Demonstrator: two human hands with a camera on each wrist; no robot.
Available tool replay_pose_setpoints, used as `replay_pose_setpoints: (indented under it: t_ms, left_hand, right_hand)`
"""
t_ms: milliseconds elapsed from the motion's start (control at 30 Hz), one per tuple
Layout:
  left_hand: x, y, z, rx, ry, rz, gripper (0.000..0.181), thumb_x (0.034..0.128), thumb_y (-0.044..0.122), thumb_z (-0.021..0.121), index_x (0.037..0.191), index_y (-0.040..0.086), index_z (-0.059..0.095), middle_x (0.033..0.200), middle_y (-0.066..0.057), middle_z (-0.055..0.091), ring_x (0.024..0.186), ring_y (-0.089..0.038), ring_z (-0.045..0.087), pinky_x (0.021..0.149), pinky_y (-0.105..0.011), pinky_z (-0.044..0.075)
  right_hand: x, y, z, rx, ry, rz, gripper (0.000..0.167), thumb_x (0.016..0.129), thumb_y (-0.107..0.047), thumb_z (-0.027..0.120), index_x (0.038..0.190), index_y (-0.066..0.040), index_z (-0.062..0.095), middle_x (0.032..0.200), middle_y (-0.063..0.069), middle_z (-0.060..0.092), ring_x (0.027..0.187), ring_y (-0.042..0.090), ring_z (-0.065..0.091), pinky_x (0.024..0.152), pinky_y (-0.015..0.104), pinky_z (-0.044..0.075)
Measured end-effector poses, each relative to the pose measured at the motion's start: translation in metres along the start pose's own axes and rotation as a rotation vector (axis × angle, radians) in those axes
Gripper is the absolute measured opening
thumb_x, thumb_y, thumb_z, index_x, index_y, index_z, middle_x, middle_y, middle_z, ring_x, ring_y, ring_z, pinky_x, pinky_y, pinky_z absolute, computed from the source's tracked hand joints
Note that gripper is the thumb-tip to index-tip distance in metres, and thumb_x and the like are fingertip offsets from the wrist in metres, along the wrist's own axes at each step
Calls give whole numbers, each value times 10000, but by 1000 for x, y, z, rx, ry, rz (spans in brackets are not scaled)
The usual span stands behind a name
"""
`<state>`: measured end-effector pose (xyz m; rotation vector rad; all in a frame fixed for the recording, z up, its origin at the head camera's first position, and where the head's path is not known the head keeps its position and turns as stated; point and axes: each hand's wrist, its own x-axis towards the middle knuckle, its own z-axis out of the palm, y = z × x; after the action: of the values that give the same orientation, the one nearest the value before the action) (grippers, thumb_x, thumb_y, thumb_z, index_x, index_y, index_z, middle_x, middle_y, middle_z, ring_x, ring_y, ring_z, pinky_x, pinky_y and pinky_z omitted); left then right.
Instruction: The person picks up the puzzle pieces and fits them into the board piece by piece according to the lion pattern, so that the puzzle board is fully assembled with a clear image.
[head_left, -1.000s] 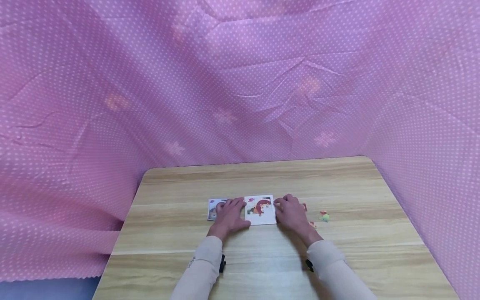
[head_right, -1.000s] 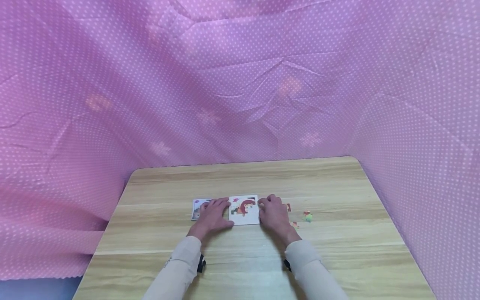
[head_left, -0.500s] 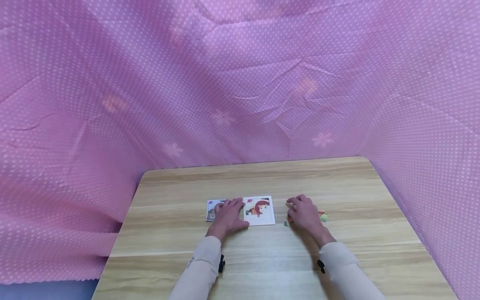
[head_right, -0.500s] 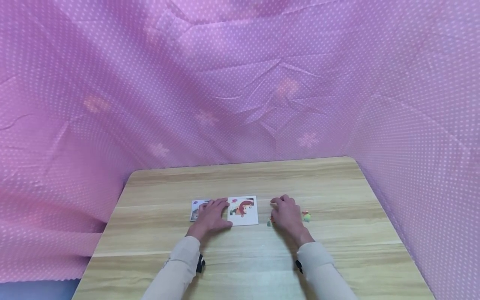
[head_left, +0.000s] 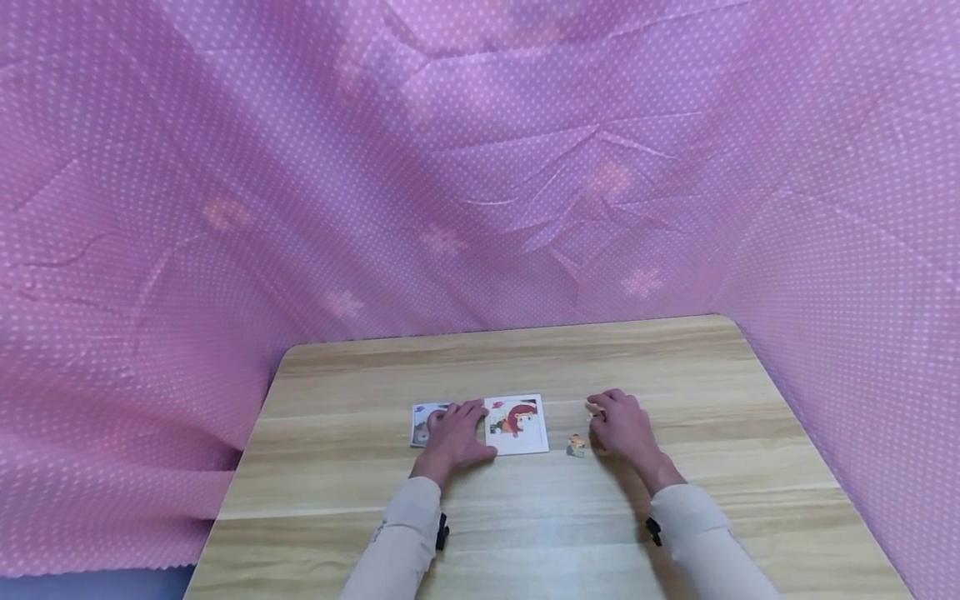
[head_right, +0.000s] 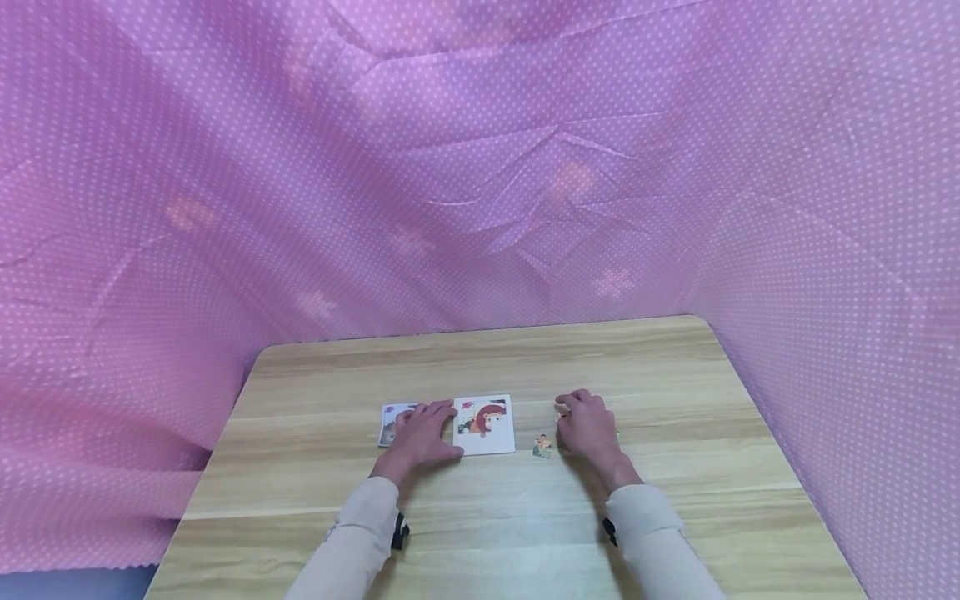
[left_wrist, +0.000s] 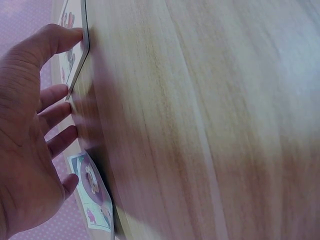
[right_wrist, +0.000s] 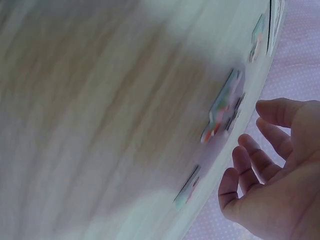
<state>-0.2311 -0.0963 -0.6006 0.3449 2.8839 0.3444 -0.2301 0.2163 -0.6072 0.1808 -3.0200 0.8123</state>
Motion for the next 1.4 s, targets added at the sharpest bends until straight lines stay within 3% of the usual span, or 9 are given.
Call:
replay_pose_setpoints:
  t_ms: [267,767,1100,1400]
  left_hand:
    - [1,0,-1,2,9,1,802,705,572,706,1401,236,494,1543,35,384,1364,-255,387,1095,-606,250]
    - [2,1,-1,-15,7,-2,792,711,555,713,1401,236,493,1543,37,383,1361,-251,388,1101,-602,241]
    - [3,1,-1,-19,9,-3,785,714,548,720,1397,228,500,1541,27,388,1365,-260,383,1096,-606,246]
    - [4,1,-2,-15,2,-8,786,719,550,714,1403,231,492,1547,33,377,1374,-261,374,1103,-606,238]
  right_hand:
    - [0,10,-2,-32,-56,48,375,866,-191,645,1228,-93,653,1223,174,577,1112,385,538,880,586,459]
    - [2,14,-6,-67,-91,77,378,869,-233,660,1216,-83,657,1159,159,592,1036,337,564,853,583,466]
    - [6,17,-6,-14,-109,120,294,857,-234,709,1102,-80,657,1019,107,589,915,267,571,809,545,476]
    - [9,17,-3,38,-71,74,199,853,-175,707,1025,-128,619,909,12,687,841,208,636,768,477,497]
